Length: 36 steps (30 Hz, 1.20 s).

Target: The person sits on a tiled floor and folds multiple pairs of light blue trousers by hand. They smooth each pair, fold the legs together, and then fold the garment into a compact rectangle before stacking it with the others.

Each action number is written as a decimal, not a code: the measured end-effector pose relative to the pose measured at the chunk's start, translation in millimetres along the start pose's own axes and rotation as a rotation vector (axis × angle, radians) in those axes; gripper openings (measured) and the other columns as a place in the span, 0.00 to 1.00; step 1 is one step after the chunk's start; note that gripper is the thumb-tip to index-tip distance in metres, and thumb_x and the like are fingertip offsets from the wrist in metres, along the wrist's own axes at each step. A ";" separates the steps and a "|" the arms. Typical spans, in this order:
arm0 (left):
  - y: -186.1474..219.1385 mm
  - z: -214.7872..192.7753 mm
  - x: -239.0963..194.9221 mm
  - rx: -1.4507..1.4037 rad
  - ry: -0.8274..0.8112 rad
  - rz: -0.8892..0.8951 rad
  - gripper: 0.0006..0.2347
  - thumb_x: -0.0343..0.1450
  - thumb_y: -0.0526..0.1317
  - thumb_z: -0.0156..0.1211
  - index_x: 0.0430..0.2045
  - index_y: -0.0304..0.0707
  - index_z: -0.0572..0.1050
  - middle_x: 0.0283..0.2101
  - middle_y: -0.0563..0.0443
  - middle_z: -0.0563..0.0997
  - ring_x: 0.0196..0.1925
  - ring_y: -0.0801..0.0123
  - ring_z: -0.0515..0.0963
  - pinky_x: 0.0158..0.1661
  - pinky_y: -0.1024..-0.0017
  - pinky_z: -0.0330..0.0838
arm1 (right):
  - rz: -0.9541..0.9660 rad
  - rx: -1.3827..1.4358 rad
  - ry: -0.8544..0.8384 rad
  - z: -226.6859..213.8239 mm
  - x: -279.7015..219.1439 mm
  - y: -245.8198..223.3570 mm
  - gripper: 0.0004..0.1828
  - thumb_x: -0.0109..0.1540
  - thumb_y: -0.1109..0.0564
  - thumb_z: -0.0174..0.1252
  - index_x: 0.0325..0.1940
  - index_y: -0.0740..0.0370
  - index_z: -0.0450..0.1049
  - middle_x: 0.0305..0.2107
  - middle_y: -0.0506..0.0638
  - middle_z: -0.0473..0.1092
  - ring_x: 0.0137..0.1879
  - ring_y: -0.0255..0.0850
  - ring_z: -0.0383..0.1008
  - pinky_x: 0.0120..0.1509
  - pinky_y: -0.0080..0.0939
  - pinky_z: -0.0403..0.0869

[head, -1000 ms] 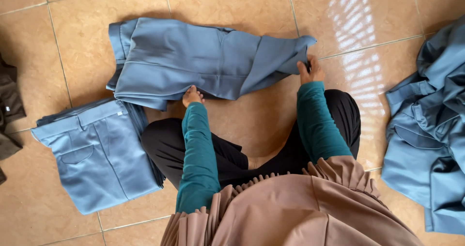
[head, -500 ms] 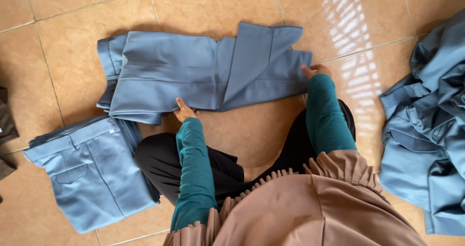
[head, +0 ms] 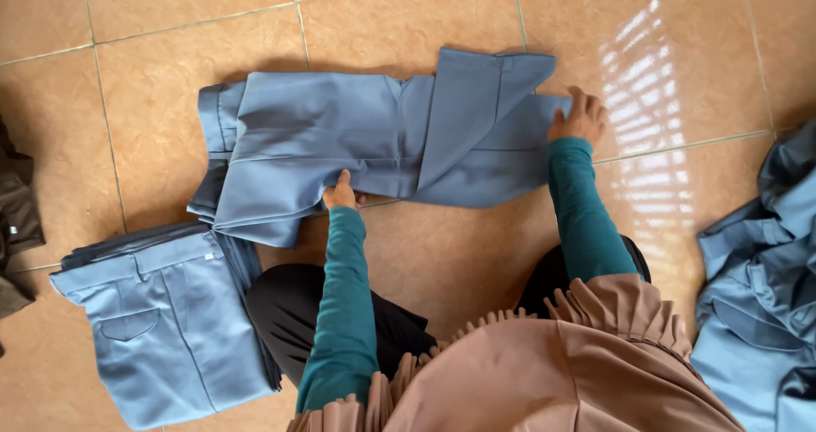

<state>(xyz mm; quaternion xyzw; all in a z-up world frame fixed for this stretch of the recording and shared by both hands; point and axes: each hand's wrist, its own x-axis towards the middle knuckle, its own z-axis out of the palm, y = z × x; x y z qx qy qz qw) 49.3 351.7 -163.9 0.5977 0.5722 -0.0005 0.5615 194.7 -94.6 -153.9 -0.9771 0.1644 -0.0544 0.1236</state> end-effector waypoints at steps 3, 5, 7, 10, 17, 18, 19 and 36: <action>-53.0 5.0 12.3 -0.059 -0.020 -0.055 0.24 0.67 0.53 0.65 0.35 0.23 0.72 0.19 0.34 0.78 0.15 0.57 0.81 0.15 0.66 0.75 | -0.253 0.133 0.199 39.2 12.4 -55.3 0.11 0.62 0.45 0.68 0.44 0.40 0.73 0.34 0.44 0.69 0.45 0.48 0.75 0.50 0.51 0.76; -72.1 1.4 -8.1 0.063 -0.113 -0.035 0.19 0.70 0.53 0.59 0.20 0.31 0.77 0.15 0.42 0.81 0.12 0.65 0.79 0.15 0.73 0.70 | -0.513 0.342 0.228 60.9 1.0 -118.3 0.19 0.59 0.40 0.70 0.51 0.41 0.74 0.42 0.45 0.74 0.53 0.45 0.77 0.57 0.46 0.76; -73.2 -8.1 -28.7 0.010 -0.123 -0.048 0.18 0.71 0.51 0.58 0.22 0.33 0.77 0.17 0.43 0.82 0.13 0.67 0.78 0.17 0.76 0.71 | -0.354 0.187 -0.151 13.3 -40.4 -192.5 0.30 0.62 0.34 0.64 0.63 0.33 0.59 0.50 0.45 0.67 0.59 0.45 0.72 0.58 0.56 0.75; -71.9 -22.4 -39.4 -0.081 -0.161 -0.060 0.16 0.73 0.49 0.57 0.24 0.34 0.78 0.20 0.42 0.84 0.13 0.69 0.77 0.19 0.80 0.69 | -0.136 0.017 -0.566 -19.4 -72.3 -244.2 0.43 0.66 0.33 0.57 0.78 0.28 0.39 0.59 0.47 0.57 0.66 0.46 0.64 0.61 0.60 0.75; -74.5 -24.2 -27.8 -0.141 -0.232 -0.059 0.16 0.75 0.46 0.53 0.23 0.32 0.79 0.23 0.40 0.85 0.13 0.72 0.77 0.15 0.82 0.59 | 0.153 0.582 -0.292 157.9 2.6 -112.7 0.30 0.57 0.51 0.61 0.65 0.30 0.70 0.34 0.45 0.74 0.38 0.42 0.81 0.39 0.40 0.86; -68.6 -24.3 -37.4 -0.137 -0.247 -0.067 0.16 0.75 0.46 0.53 0.23 0.32 0.79 0.23 0.40 0.85 0.13 0.72 0.77 0.15 0.82 0.59 | 0.162 0.570 -0.284 114.0 -6.7 -95.4 0.30 0.57 0.51 0.61 0.65 0.30 0.70 0.34 0.45 0.74 0.38 0.42 0.81 0.39 0.40 0.86; -60.9 -25.4 -45.3 -0.220 -0.224 -0.071 0.13 0.75 0.44 0.55 0.30 0.29 0.75 0.28 0.38 0.85 0.20 0.68 0.81 0.18 0.81 0.64 | 0.300 1.161 -0.321 71.1 -15.5 -82.8 0.34 0.58 0.62 0.60 0.69 0.46 0.68 0.22 0.47 0.66 0.26 0.39 0.72 0.31 0.45 0.84; -57.5 -37.6 -38.5 -0.160 -0.101 0.070 0.17 0.74 0.51 0.57 0.30 0.30 0.72 0.25 0.36 0.84 0.16 0.69 0.80 0.24 0.78 0.75 | 0.929 1.479 -0.182 -10.8 -118.2 86.3 0.36 0.56 0.53 0.70 0.64 0.69 0.65 0.47 0.64 0.66 0.39 0.62 0.81 0.34 0.66 0.86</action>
